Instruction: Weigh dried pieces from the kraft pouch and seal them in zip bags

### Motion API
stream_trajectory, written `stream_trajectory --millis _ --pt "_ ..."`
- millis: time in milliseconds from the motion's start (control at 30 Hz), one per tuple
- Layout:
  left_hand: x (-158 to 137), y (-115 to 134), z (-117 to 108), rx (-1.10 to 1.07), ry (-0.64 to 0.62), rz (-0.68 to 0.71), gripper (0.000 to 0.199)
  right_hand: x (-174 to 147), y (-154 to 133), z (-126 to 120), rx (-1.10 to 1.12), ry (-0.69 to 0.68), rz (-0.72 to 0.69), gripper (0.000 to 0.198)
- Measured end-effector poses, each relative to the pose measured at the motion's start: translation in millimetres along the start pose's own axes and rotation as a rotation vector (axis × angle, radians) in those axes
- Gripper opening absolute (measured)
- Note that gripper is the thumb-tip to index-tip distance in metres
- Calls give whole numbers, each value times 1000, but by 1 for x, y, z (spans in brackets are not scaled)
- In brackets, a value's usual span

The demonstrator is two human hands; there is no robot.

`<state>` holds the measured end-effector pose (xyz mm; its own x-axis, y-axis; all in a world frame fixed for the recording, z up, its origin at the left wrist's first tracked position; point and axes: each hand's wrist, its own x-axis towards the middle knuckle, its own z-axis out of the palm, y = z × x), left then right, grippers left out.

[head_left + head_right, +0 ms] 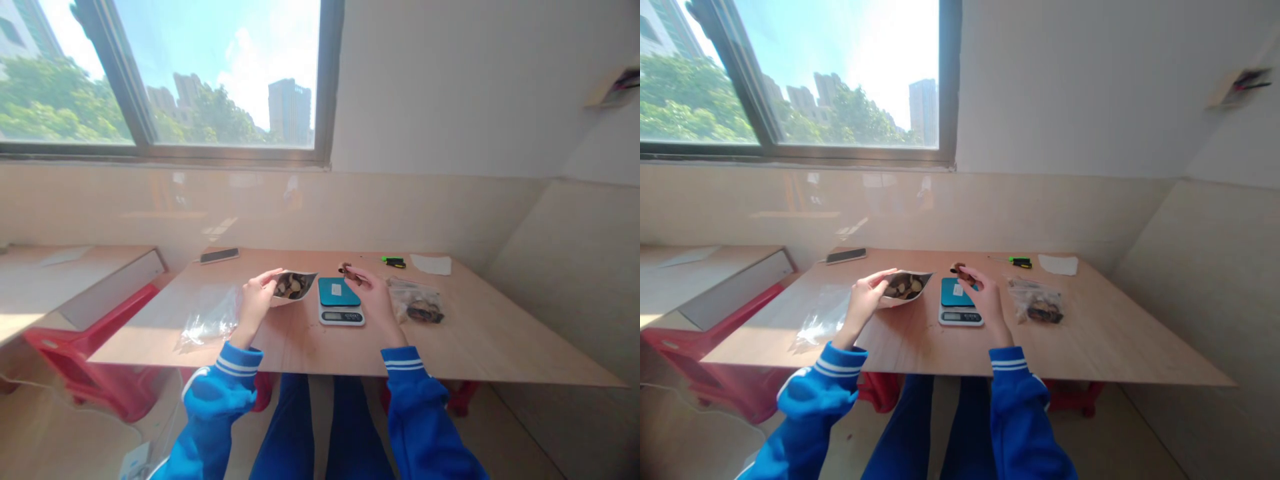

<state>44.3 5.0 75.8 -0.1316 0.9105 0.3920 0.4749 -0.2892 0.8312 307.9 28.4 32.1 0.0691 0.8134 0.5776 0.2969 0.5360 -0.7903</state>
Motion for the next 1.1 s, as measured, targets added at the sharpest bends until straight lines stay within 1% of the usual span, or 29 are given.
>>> stream_trajectory --millis 67,167,300,433,500,567,633,667,700,733,767,800,833,867,900,933,1000,1033,1100 --pt "0 1 0 5 -5 -5 34 10 31 -3 -159 -22 96 32" --pt "-3 0 0 -9 -23 -23 34 24 61 8 -278 -85 151 27" --pt "-5 -1 0 -43 -48 -27 34 33 74 24 -322 -126 165 31" --pt "-5 -4 -1 -70 -49 -35 35 26 79 22 -351 -123 177 32" --pt "-5 -6 -1 -62 -46 -35 34 19 74 16 -365 -103 180 32" --pt "-6 -8 0 -59 -49 -35 35 12 58 12 -355 -45 150 33" --pt "-9 -9 0 -61 -50 -43 35 6 25 11 -262 35 78 29" --pt "-10 -9 1 -55 -47 -47 35 3 4 12 -167 65 31 26" --pt "-11 -8 2 -45 -41 -53 34 0 -18 15 -75 26 -9 23" --pt "-13 -7 2 -34 -33 -56 34 -2 -39 19 -2 -65 -56 22" --pt "-14 -6 3 -30 -28 -57 34 -5 -59 25 42 -219 -114 23" --pt "-16 -6 4 -32 -26 -54 34 -6 -75 32 41 -388 -161 25" --pt "-18 -5 5 -39 -26 -50 34 -8 -85 40 -3 -517 -203 28" --pt "-20 -4 6 -48 -25 -47 33 -8 -91 49 -81 -611 -240 31" --pt "-22 -4 8 -57 -25 -44 33 -9 -91 60 -182 -669 -265 33" --pt "-25 -4 9 -67 -24 -38 33 -9 -87 70 -291 -697 -275 35" --pt "-31 -3 10 -84 -20 -11 33 -7 -70 91 -459 -715 -257 36" --pt "-34 -3 11 -92 -21 8 34 -5 -61 101 -502 -719 -240 36" --pt "-40 -1 11 -95 -21 38 33 -1 -46 119 -495 -710 -225 35"
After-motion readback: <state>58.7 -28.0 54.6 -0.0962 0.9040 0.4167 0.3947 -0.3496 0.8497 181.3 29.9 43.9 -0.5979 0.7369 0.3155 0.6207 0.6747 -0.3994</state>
